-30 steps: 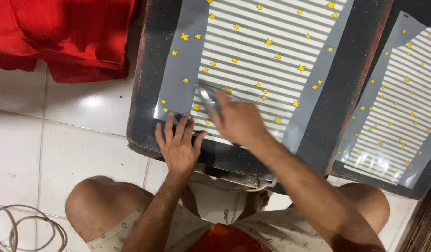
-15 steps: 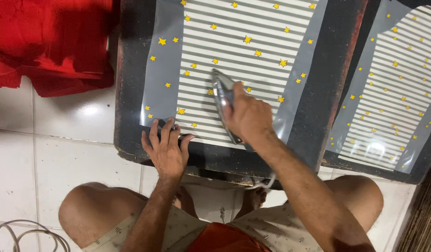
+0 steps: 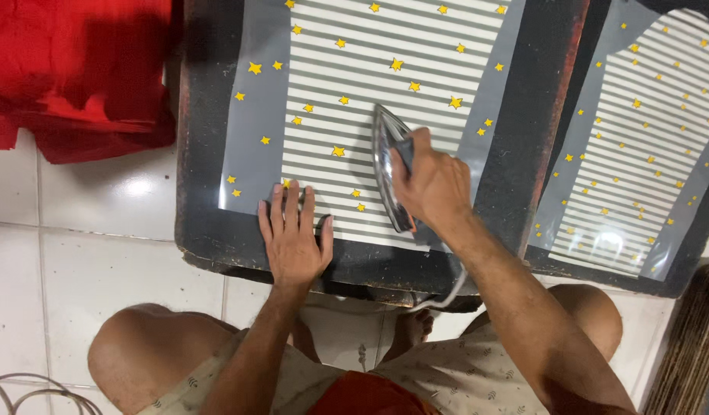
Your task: The person irons a striped t-shirt with yellow stars that is placed on a flat board. They use an electric iron to press the fabric, then lift a transparent sheet to reveal the shirt before placing the sheet back down and continuing to iron.
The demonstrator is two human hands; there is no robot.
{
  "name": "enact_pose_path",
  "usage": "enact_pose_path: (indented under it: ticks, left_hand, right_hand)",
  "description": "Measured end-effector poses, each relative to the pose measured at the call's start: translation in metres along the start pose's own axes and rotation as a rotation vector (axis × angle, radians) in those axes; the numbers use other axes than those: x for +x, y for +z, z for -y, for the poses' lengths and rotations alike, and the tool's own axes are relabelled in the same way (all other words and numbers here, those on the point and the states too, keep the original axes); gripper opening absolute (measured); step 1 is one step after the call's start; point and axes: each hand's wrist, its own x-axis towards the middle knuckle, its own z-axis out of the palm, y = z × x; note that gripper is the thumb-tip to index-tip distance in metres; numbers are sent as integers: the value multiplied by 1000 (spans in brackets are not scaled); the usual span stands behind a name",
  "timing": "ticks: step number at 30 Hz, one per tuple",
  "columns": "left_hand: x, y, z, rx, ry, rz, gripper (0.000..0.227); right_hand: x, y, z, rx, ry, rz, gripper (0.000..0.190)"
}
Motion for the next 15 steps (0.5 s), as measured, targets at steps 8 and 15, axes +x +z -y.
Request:
enact_pose_path:
  ticks: [8, 15]
  left_hand:
    - [-7, 19, 7, -27, -58, -104, 53]
    - [-6, 18, 4, 63, -54, -137, 68]
  right_hand:
    - [-4, -8, 52, 20, -298, 133, 38]
    - [-7, -20, 58, -14, -338, 261, 42]
